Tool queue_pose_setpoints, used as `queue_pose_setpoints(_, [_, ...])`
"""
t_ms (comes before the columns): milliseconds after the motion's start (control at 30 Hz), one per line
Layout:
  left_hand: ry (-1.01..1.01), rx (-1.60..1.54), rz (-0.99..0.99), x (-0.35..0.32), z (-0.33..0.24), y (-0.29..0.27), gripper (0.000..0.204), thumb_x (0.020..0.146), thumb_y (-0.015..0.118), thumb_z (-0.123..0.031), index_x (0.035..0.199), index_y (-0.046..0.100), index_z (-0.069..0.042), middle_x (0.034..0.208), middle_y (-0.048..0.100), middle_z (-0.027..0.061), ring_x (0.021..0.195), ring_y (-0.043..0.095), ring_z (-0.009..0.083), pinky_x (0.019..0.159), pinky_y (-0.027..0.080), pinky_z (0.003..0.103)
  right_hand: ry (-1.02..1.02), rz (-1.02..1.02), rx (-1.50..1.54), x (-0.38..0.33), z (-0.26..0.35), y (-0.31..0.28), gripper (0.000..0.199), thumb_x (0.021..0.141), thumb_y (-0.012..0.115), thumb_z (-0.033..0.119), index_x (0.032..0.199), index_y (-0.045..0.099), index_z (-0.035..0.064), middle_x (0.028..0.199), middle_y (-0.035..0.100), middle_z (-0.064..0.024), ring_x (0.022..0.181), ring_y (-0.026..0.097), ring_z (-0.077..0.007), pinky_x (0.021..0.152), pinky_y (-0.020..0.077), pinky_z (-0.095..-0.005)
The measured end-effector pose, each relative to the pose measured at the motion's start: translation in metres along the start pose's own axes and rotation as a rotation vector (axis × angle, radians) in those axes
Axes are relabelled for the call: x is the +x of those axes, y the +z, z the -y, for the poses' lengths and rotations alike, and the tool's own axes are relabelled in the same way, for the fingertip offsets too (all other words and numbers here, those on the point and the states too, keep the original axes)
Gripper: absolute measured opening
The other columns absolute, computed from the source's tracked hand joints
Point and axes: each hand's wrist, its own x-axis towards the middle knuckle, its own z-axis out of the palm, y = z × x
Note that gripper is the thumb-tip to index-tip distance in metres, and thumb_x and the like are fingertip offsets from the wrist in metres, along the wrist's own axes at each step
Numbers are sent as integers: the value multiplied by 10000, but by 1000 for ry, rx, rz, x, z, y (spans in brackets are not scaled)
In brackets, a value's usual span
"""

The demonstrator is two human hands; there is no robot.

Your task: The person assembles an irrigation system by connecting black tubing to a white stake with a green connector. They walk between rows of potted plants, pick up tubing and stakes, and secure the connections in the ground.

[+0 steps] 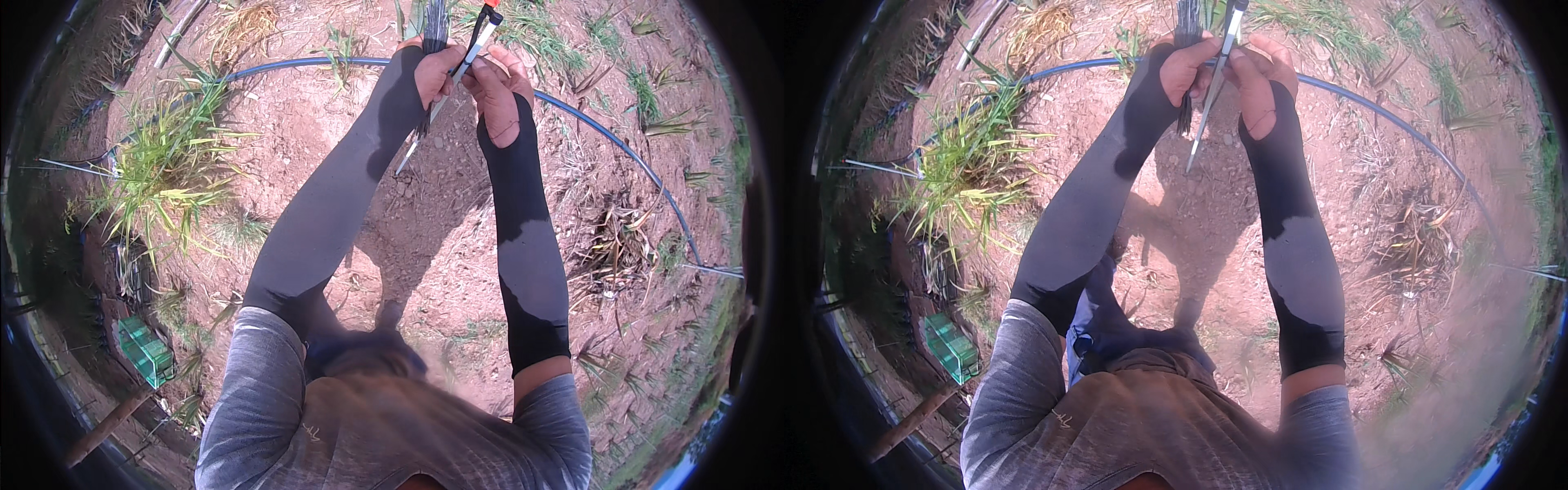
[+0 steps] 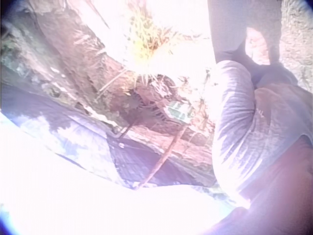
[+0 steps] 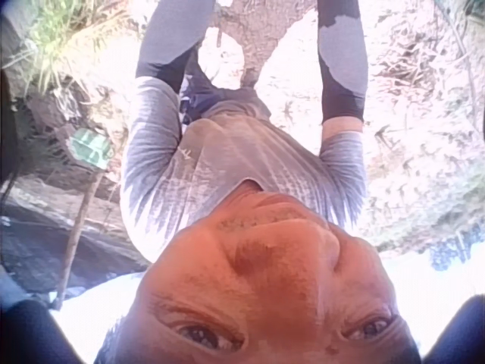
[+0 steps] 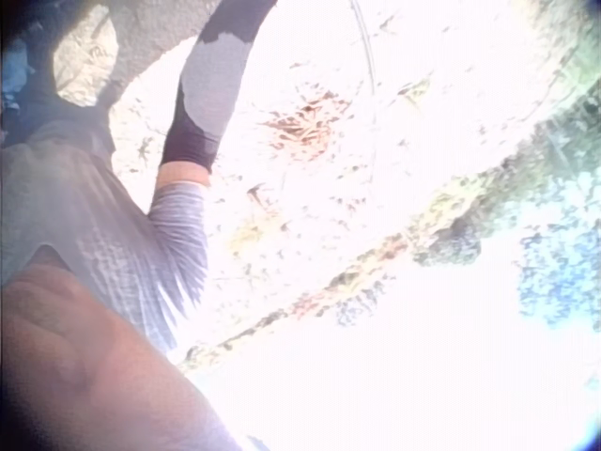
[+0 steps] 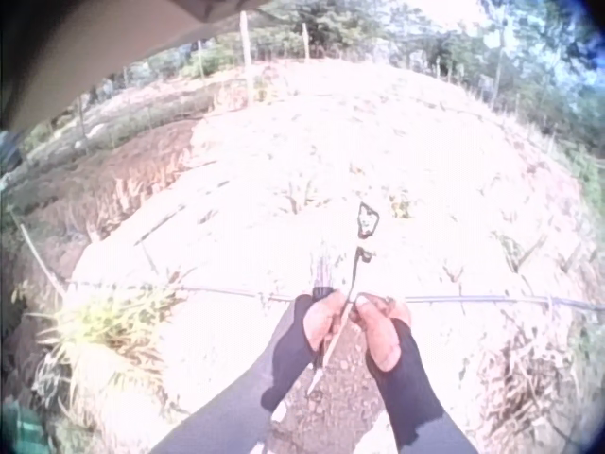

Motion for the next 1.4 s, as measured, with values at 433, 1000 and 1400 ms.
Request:
queue_pose_setpoints(433, [-385,-312,329,24,5,-21,260,923,544,-281,907,572,-22,523,378,-43,433,345,44,394,277,193,274,686,176,34,15,-28,332,940,475,143,1205,457,-57,1051,594,-156,945,627,-252,893,481,-331])
queue_pose_setpoints(1000, [443,394,-206,-18,10,8,249,811,664,-188,997,653,-22,713,604,-5,588,505,46,534,415,220,384,389,-320,46,17,-35,240,902,567,280,945,654,61,748,534,70,626,463,-13,517,348,-151])
queue_pose_setpoints(1400, [259,347,-58,-15,-4,5,250,847,631,-246,954,651,-21,614,497,-26,547,466,63,498,375,221,-1011,357,-806,40,20,-37,272,712,680,-42,952,648,82,928,605,-70,834,592,-218,708,482,-286])
